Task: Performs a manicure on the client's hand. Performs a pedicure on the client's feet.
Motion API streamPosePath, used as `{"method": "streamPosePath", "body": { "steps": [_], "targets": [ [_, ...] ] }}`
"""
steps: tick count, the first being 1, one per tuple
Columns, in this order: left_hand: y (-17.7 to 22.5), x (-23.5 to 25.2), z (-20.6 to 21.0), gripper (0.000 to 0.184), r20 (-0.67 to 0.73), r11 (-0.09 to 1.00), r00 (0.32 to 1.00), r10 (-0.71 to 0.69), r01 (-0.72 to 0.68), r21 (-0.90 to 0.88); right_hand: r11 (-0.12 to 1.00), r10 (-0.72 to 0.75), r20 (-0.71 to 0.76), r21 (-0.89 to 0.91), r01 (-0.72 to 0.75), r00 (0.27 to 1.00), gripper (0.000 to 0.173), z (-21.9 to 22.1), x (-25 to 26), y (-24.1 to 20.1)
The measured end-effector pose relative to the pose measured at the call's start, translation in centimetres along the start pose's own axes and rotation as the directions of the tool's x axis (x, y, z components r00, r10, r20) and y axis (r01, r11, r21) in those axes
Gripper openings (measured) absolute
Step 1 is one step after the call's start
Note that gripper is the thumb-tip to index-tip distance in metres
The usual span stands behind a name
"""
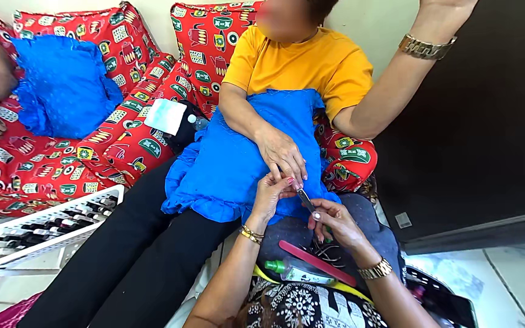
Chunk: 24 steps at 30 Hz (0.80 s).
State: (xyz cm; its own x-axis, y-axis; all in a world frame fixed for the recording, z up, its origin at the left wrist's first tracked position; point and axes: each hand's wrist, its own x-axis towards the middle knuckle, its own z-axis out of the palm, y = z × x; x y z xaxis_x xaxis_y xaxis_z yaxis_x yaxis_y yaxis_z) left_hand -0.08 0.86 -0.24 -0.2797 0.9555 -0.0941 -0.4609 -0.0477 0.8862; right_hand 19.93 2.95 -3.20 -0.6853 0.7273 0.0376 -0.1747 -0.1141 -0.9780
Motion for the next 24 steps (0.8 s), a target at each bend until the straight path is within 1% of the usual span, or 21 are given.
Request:
{"method": "streamPosePath", "body": {
  "steps": [7,12,24],
  "targets": [
    [0.1,0.0,0.0,0.009,-0.001,1.000,1.000,-0.014,0.014,-0.021,0.992,-0.019,0.088,0.125,0.008,0.996,0.028,-0.6,0.1,0.5],
    [0.1,-0.1,0.1,0.010,-0.002,0.999,1.000,-0.009,0.008,-0.036,0.993,-0.003,0.140,0.114,-0.014,0.990,0.036,-1.3,0.5,0.9],
    [0.2,-0.2,0.2,0.010,-0.006,0.999,1.000,-0.005,0.004,-0.038,0.992,-0.001,0.107,0.122,-0.012,0.994,0.037,-1.4,0.5,1.2]
  ]
}}
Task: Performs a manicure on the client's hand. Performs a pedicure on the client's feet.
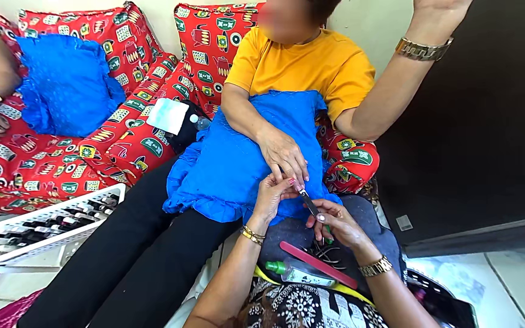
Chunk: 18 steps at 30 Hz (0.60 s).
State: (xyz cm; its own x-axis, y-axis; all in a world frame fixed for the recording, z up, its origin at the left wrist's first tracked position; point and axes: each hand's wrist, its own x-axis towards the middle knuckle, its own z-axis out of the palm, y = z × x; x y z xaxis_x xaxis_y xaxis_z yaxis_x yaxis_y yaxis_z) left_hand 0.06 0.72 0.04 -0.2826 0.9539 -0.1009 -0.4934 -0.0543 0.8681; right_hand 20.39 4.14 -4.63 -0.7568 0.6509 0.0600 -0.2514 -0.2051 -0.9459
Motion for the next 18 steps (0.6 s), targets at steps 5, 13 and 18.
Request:
{"method": "streamPosePath", "body": {
  "steps": [5,13,18],
  "targets": [
    [-0.1,0.1,-0.1,0.009,0.008,1.000,1.000,0.003,-0.004,0.028,1.000,0.003,-0.006,-0.030,-0.003,1.000,0.037,0.1,0.0,-0.2],
    [-0.3,0.2,-0.3,0.008,0.012,1.000,1.000,0.013,-0.013,0.026,1.000,0.024,-0.028,-0.017,-0.025,0.999,0.032,0.3,0.1,-0.6],
    [-0.4,0.2,-0.2,0.008,0.006,0.999,1.000,0.025,-0.025,0.027,0.999,0.046,-0.069,-0.023,-0.048,0.997,0.029,0.9,0.1,-1.2]
  ]
}}
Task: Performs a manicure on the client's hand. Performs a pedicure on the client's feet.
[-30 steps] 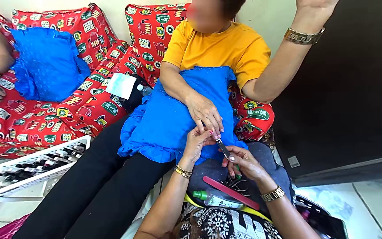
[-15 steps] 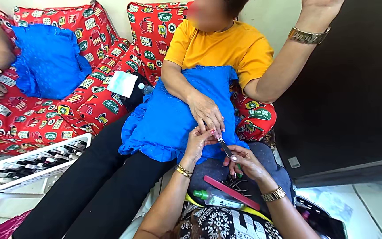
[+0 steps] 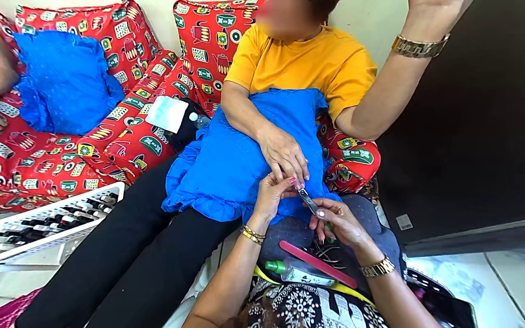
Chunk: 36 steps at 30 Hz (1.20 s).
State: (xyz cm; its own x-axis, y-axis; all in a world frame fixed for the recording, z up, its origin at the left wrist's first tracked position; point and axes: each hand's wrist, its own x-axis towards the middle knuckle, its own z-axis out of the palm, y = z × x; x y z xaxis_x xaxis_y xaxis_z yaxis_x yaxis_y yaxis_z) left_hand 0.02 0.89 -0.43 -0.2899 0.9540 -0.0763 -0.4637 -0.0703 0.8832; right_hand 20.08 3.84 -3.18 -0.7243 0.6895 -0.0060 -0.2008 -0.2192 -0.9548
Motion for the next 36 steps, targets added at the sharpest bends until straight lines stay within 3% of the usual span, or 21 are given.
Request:
{"method": "streamPosePath", "body": {
  "steps": [12,18,22,29,36],
  "targets": [
    [-0.1,0.0,0.0,0.010,-0.011,1.000,1.000,0.000,0.000,-0.017,0.998,-0.033,0.096,0.055,0.028,0.995,0.028,-0.7,0.2,0.8],
    [0.1,0.1,-0.1,0.010,-0.014,1.000,1.000,-0.006,0.006,0.000,0.997,-0.064,0.014,-0.052,0.065,0.998,0.026,-0.5,0.3,0.9],
    [0.4,0.0,0.0,0.010,-0.003,1.000,1.000,-0.019,0.019,-0.012,0.998,-0.048,0.060,-0.045,0.051,0.997,0.027,-1.2,-0.4,1.5],
    [1.0,-0.2,0.2,0.011,-0.010,1.000,1.000,-0.002,0.001,-0.014,0.994,-0.107,0.016,-0.026,0.108,0.994,0.033,-1.8,-1.9,0.9],
    [2.4,-1.1,1.1,0.007,-0.073,0.990,0.994,0.084,-0.075,0.121,0.980,-0.158,-0.029,-0.130,0.153,0.987,0.039,-1.7,-2.2,-0.3]
  ]
}}
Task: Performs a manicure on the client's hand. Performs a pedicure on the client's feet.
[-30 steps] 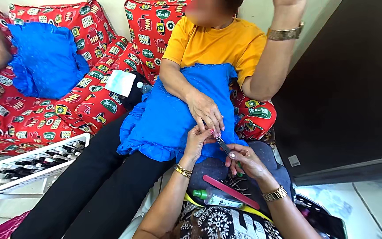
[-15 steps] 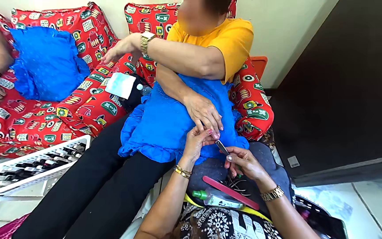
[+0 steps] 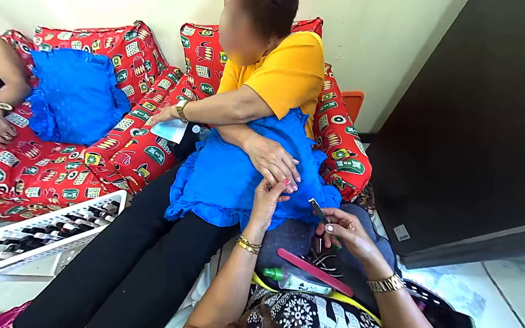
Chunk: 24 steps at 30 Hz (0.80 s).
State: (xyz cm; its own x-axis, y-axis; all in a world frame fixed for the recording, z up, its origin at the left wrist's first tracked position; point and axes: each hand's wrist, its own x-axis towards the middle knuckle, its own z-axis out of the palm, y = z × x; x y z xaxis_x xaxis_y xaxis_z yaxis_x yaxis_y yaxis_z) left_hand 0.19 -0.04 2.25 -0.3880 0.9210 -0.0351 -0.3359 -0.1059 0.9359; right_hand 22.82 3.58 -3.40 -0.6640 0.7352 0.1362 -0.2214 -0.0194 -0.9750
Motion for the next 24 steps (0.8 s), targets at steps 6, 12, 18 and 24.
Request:
{"method": "streamPosePath", "body": {
  "steps": [6,12,18,24],
  "targets": [
    [0.8,0.8,0.3,0.011,0.063,0.988,0.990,-0.127,0.132,-0.086,0.998,-0.008,0.014,-0.061,0.008,1.000,0.041,0.8,1.0,-0.6],
    [0.3,1.1,-0.3,0.018,0.221,0.978,0.964,-0.145,0.173,-0.113,0.997,-0.011,0.027,-0.072,0.013,1.000,0.041,0.9,1.6,-0.6],
    [-0.2,0.8,0.0,0.015,0.203,0.977,0.972,-0.118,0.150,-0.152,0.999,-0.038,0.042,-0.035,0.039,0.998,0.041,0.8,1.7,-0.1],
    [-0.7,0.8,0.4,0.016,0.192,0.980,0.977,-0.092,0.122,-0.155,0.999,-0.040,0.053,-0.005,0.041,0.998,0.041,0.3,1.3,0.3]
  ]
}}
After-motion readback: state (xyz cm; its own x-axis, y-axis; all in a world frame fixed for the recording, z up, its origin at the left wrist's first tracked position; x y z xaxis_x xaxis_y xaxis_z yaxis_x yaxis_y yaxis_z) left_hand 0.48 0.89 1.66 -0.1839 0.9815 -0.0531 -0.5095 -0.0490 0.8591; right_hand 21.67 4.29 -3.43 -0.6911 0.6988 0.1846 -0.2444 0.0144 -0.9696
